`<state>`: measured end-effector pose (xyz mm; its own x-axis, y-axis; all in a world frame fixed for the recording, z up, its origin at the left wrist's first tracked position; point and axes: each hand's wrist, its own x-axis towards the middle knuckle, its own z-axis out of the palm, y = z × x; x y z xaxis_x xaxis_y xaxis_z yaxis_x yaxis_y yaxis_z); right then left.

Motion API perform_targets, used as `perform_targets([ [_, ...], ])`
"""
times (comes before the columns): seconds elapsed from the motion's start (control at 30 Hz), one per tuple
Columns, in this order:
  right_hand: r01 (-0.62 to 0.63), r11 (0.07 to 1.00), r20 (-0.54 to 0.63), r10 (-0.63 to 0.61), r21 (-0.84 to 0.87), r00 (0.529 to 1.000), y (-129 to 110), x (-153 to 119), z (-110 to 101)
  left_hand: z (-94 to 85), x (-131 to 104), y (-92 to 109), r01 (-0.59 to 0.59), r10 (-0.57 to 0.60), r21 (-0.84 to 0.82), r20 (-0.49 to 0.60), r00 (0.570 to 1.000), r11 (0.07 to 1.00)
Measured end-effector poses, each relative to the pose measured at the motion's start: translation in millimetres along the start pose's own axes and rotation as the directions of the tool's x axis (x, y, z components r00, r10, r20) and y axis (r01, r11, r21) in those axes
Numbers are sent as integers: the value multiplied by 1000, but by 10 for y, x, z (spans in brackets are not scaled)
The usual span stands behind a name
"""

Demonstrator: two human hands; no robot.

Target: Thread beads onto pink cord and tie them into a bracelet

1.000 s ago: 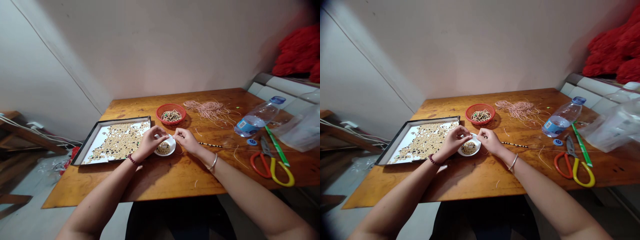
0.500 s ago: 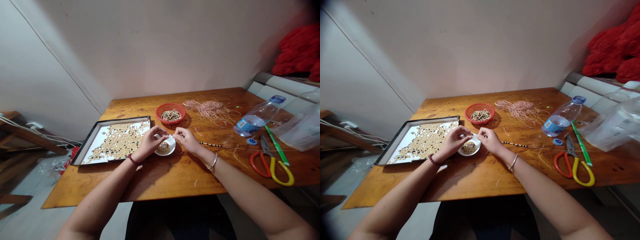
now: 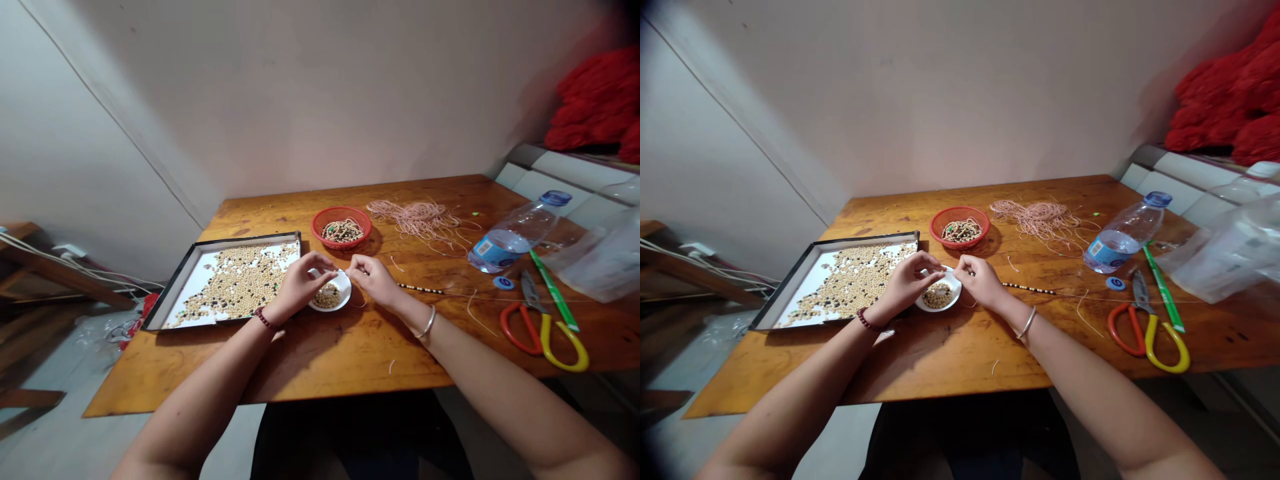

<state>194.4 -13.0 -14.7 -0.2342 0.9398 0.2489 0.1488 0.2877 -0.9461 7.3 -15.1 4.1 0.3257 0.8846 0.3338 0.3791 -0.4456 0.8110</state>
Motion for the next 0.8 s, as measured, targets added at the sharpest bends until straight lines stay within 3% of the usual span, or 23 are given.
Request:
perform_targets([
  [0.33,-9,1000,35,9,1,999,1,-20,41,2,-33,58,-75,62,148,94,994,986],
  [0.53,-152,968,106,133,198,985,30,-18,65,3,-35,86,-160,143,246,83,986,956],
  [0.63,-236,924,148,199,300,969,31,-24,82,3,-39,86,-245,229,386,86,970,890],
  [0.8,-317,873,203,257,369,945,0,-42,87,1,-72,101,-340,333,635,136,933,694],
])
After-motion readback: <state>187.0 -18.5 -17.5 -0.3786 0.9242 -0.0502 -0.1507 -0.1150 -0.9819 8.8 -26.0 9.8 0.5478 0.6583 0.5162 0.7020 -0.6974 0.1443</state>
